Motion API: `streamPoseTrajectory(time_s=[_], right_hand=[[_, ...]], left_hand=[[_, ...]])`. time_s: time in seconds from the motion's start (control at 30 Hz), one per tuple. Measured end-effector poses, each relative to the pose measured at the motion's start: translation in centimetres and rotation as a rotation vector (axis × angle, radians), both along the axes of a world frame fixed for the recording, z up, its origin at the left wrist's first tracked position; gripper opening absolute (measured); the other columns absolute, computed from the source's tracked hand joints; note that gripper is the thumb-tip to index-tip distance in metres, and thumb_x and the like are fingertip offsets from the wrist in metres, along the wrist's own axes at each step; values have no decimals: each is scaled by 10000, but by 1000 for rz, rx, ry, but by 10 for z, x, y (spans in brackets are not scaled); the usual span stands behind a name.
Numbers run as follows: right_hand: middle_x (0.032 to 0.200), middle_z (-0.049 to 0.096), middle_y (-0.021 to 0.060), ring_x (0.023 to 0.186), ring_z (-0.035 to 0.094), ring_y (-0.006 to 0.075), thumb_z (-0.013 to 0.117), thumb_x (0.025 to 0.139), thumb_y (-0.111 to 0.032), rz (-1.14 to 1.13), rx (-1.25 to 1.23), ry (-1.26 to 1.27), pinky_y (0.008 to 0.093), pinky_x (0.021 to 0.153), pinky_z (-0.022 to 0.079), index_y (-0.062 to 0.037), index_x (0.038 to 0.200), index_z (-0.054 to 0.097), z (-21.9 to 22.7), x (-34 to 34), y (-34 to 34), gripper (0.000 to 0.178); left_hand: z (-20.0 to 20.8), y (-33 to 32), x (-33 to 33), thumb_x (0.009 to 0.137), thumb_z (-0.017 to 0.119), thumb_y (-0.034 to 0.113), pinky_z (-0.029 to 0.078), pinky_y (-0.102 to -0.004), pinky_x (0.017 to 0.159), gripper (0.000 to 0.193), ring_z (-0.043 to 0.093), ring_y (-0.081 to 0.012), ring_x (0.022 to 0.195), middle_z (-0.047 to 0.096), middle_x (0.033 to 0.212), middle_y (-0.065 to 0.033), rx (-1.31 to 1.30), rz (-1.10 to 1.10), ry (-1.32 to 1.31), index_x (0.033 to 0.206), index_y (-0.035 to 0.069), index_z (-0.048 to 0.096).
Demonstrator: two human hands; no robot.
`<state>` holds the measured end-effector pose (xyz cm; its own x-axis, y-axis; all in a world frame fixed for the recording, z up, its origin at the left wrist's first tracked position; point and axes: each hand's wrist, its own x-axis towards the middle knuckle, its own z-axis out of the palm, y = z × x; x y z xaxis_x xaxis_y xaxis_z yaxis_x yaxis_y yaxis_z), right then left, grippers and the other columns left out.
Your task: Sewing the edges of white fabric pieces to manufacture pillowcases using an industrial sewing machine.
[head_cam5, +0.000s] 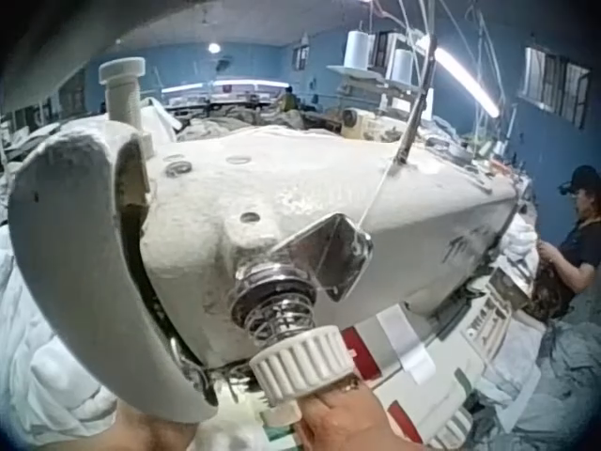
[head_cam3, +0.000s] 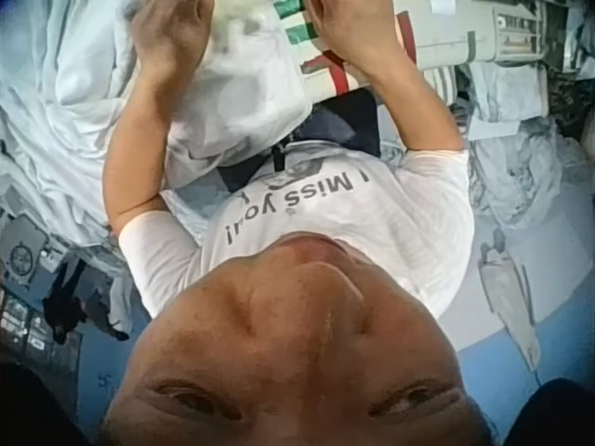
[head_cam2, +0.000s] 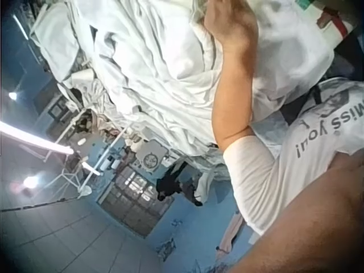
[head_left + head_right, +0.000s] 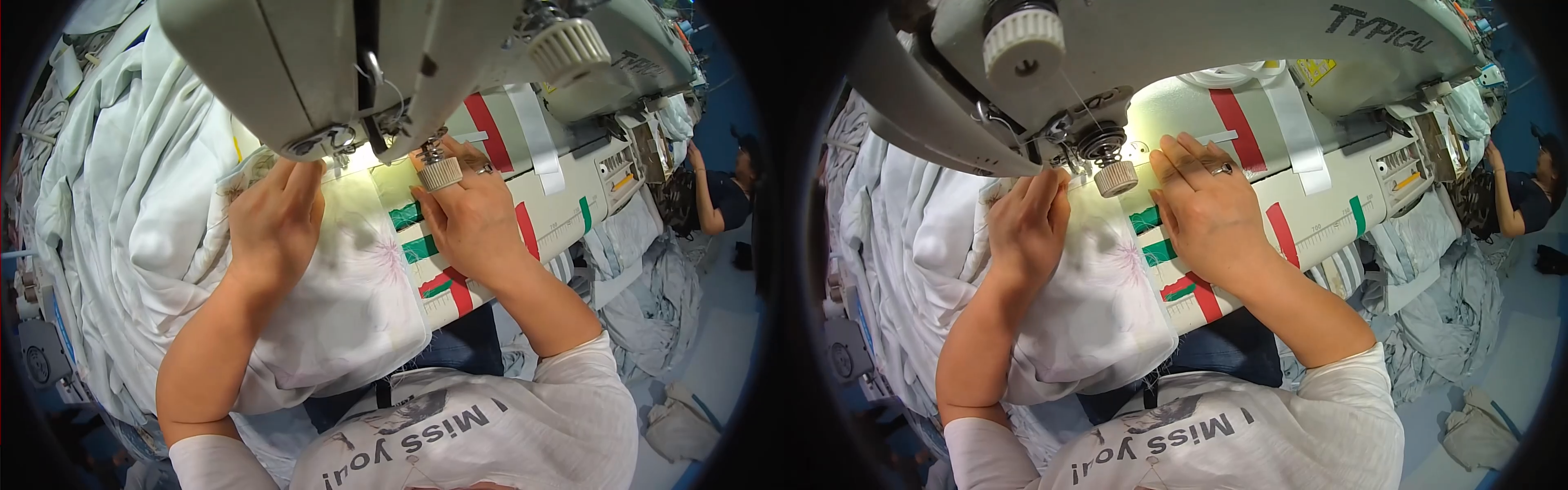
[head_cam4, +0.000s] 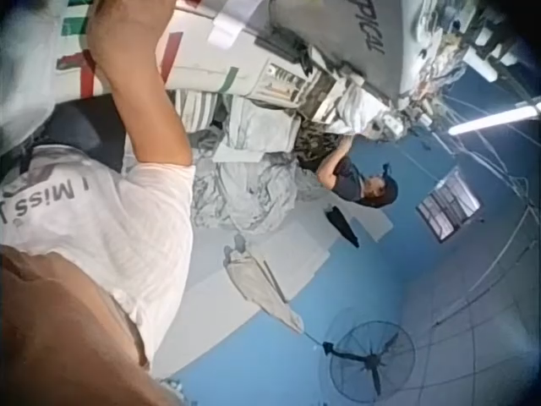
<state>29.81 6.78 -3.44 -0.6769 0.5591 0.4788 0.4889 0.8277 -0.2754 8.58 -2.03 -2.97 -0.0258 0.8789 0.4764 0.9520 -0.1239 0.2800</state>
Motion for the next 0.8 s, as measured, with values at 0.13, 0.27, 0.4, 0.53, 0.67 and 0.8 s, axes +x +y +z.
streamPoseTrajectory(time_s=[0.13,0.27,0.4,0.53,0.67,0.8], right_hand=[[1225,596,189,1176,559,342,657,826,-108,7,-45,-71,469,1004,419,30,1146,613,-4,2,2,351],[1221,600,191,1178,559,343,661,817,-94,15,-93,-71,470,1011,414,34,1146,615,0,-2,0,357],[976,652,207,830,610,384,671,807,-54,14,-55,0,439,725,487,-1,1135,642,3,-2,2,334],[1125,652,190,841,633,397,656,812,-18,7,-52,-29,425,736,503,-4,1150,630,1,-1,2,340],[1193,620,197,1045,603,391,653,806,-8,22,-97,-24,466,890,466,4,1119,628,1,-3,2,314],[1277,566,195,1229,524,374,647,813,-41,15,-152,-67,518,1037,381,13,1117,620,-3,-1,3,310]], left_hand=[[3,1,2,730,644,7,480,-377,617,245,621,-277,758,611,905,-67,-38,-17,45,964,76,620],[7,4,-1,736,616,65,459,-352,749,121,606,-221,900,607,888,-44,128,-72,207,855,69,639],[4,1,3,692,603,99,468,-341,772,156,593,-217,857,607,876,-70,56,-211,197,810,4,640],[0,-5,15,741,569,108,487,-328,735,273,600,-217,844,604,940,-122,57,-171,219,957,-47,633],[-2,-9,14,756,568,125,485,-319,741,385,596,-232,890,602,1036,-165,46,-203,264,1075,-85,616],[-4,-8,10,752,574,124,482,-315,749,407,594,-241,911,600,1064,-179,22,-226,272,1098,-87,614]])
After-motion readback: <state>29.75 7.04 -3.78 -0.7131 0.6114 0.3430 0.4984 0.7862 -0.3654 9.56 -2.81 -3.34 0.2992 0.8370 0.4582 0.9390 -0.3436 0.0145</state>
